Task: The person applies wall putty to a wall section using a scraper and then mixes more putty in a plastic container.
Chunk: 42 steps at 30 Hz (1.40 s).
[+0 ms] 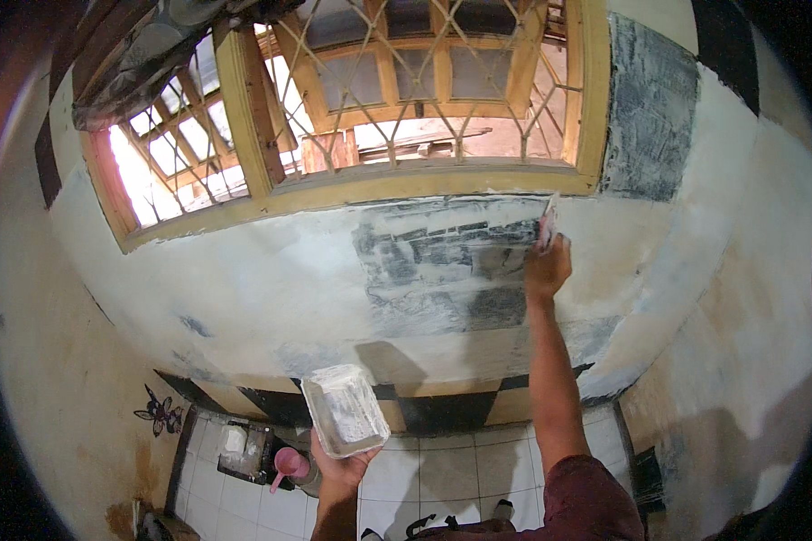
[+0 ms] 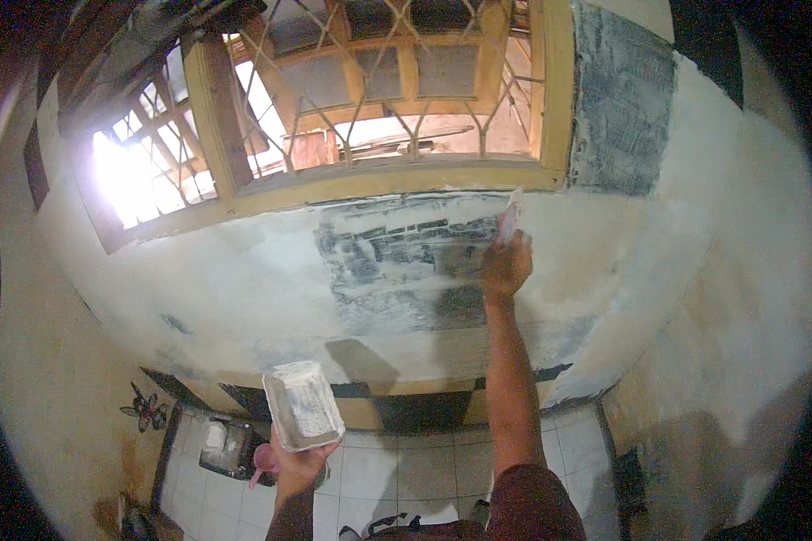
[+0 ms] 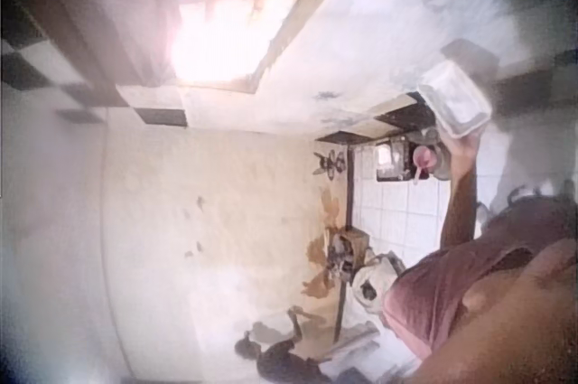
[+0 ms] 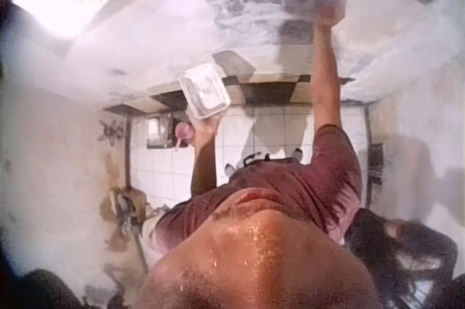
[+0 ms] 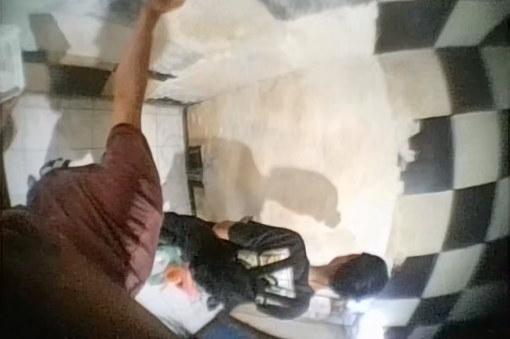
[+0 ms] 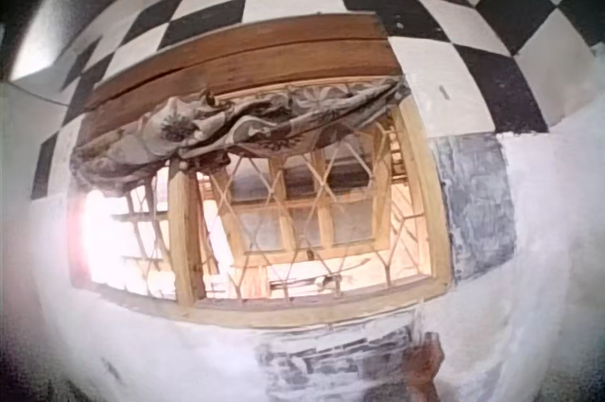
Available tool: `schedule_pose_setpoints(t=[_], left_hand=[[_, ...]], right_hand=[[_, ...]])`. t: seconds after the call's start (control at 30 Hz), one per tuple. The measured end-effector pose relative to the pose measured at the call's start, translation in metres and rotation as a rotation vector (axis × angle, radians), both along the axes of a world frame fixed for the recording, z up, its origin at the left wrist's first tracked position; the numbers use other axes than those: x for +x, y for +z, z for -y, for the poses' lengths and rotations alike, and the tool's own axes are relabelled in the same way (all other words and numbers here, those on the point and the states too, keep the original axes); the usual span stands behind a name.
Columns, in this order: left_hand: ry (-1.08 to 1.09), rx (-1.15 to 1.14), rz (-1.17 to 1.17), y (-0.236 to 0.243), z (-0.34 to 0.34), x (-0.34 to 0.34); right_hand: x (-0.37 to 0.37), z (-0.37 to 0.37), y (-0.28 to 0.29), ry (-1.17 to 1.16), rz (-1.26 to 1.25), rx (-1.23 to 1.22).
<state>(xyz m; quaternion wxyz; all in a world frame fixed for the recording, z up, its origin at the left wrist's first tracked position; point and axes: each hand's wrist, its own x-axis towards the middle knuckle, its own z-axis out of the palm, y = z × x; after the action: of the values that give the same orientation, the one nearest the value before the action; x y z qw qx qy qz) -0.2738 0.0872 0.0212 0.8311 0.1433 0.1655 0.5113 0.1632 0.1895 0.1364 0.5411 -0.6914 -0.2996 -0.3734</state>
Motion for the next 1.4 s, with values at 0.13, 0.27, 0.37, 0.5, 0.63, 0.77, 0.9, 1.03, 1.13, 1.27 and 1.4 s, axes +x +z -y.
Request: schedule_pose_setpoints(t=[0.13, 0.27, 0.37, 0.5, 0.63, 0.77, 0.9, 1.03, 1.13, 1.27, 1.4], left_hand=[[0.103, -0.034, 0.028, 0.003, 0.007, -0.02], [0.167, -0.026, 0.03, 0.008, 0.015, -0.038], [0.22, -0.041, 0.023, 0.011, 0.019, -0.047], [0.29, -0.029, -0.022, 0.007, 0.024, -0.064], [0.326, -0.038, -0.013, 0.001, 0.027, -0.076], [0.332, -0.058, 0.017, -0.004, 0.025, -0.08], [0.351, -0.011, 0.033, -0.011, 0.028, -0.089], [0.38, -0.029, 0.034, -0.001, 0.035, -0.088], [0.349, -0.021, 0.029, -0.006, 0.032, -0.089], [0.325, -0.019, 0.032, -0.009, 0.029, -0.085], [0.348, -0.075, -0.038, 0.0, 0.03, -0.075]], right_hand=[[-0.062, -0.027, 0.0, 0.049, 0.022, -0.14], [-0.105, -0.054, -0.008, 0.098, 0.185, -0.123], [-0.134, -0.073, -0.008, 0.135, 0.153, -0.144], [-0.192, -0.086, 0.0, 0.259, 0.144, -0.193], [-0.227, -0.107, -0.004, 0.311, 0.299, -0.136], [-0.251, -0.123, -0.013, 0.317, 0.504, -0.142], [-0.262, -0.104, -0.021, 0.458, 0.659, -0.193], [-0.235, -0.073, -0.015, 0.537, 0.902, -0.195], [-0.206, -0.07, -0.013, 0.532, 1.062, -0.17], [-0.15, -0.088, -0.017, 0.668, 1.018, -0.273], [-0.115, -0.085, -0.046, 0.652, 1.045, -0.278]])
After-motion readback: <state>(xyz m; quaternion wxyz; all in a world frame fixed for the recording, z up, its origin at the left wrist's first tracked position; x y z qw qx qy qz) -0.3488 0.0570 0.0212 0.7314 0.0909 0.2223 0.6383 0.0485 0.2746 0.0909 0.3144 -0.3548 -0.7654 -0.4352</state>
